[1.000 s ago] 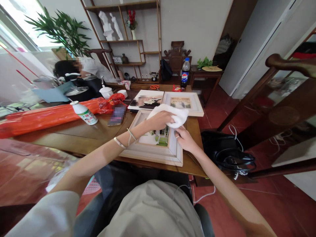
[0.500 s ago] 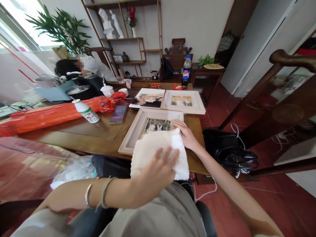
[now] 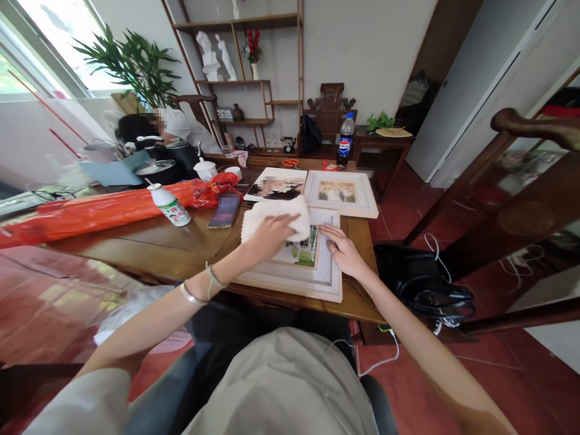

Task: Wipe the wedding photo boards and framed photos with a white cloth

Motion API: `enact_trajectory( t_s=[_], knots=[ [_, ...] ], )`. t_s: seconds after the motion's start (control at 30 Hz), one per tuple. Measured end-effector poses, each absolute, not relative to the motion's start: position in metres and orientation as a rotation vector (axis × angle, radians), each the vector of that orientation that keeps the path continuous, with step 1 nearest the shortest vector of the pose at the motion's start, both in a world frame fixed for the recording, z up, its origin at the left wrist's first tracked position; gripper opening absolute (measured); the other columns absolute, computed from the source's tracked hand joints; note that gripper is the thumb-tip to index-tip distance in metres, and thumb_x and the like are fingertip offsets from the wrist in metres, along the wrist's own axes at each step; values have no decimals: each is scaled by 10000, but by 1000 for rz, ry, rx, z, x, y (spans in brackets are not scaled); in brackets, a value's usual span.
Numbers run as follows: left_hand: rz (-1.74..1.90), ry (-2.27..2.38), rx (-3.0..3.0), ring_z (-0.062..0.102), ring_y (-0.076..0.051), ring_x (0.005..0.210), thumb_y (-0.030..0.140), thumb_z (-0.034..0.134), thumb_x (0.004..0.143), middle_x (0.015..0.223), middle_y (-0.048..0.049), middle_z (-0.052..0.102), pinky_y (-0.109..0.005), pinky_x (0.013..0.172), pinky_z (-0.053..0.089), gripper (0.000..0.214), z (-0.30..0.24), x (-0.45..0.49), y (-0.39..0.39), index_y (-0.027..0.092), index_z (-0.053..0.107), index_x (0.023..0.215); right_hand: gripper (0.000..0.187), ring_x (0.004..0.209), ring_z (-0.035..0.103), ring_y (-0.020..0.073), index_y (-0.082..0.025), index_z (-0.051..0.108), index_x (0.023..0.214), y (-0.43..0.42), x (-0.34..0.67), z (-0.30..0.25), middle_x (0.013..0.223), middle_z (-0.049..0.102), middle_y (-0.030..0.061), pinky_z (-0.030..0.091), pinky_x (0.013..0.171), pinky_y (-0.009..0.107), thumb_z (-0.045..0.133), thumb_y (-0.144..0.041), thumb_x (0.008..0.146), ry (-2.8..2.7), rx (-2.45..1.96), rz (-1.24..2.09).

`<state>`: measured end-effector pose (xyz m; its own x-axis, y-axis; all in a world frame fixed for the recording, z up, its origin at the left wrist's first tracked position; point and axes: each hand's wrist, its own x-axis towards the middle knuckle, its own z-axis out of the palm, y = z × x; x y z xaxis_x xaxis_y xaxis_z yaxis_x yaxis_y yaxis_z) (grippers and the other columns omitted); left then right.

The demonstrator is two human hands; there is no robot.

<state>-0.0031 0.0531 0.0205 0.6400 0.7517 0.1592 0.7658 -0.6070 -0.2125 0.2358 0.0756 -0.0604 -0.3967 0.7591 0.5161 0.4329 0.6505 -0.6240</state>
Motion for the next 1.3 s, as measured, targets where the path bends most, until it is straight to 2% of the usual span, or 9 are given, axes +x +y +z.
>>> enact_trajectory(
  t_s=[0.13,0.3,0.5,0.7,0.9,1.1,1.3],
  knots=[
    [-194,-1011,-2683,359,-242,1368,-38,474,805,1528,-36,316,-386,1043,381,419,11,4,79,193,655,1104,425,1270,511,250,-258,675,1150,73,235,-58,1296,618,52,351,1108,510,489,-116,796,-2001,-972,496],
    [-49,-976,-2746,333,-274,1380,-21,498,803,1513,-66,339,-456,1035,378,341,2,8,65,161,669,1036,342,1215,562,253,-252,717,1054,67,231,-54,1269,636,56,403,1065,477,512,-145,801,-1910,-1067,535],
    [153,-1075,-2840,470,-264,1281,8,506,807,1443,-54,457,-396,930,460,326,30,-6,3,188,681,1015,381,1238,547,241,-236,687,1127,62,228,-50,1264,643,49,353,1111,452,538,-164,784,-1802,-1144,576],
    [116,-1089,-2791,498,-271,1251,25,531,779,1471,-51,417,-407,938,472,314,50,-27,-37,197,692,987,345,1230,556,234,-219,702,1083,64,228,-50,1239,659,59,355,1113,444,572,-182,765,-1721,-1091,651],
    [43,-1340,-2538,423,-286,1322,1,520,750,1510,-67,349,-415,993,448,413,29,-50,9,197,667,1082,339,1237,550,230,-233,701,1080,68,228,-50,1244,657,50,332,1124,459,579,-174,769,-1708,-1068,695],
    [-165,-1278,-2518,361,-288,1362,-8,470,748,1545,-86,263,-425,1035,411,429,11,-51,77,147,668,1095,349,1269,518,221,-261,682,1119,70,232,-54,1296,622,35,307,1138,462,555,-170,807,-1788,-1013,697],
    [-5,-1229,-2593,397,-297,1338,-44,454,733,1500,-67,366,-446,1013,413,449,7,-50,82,163,689,1055,379,1285,496,214,-293,673,1140,71,232,-54,1311,607,13,301,1142,468,511,-154,826,-1840,-1038,685]
  ],
)
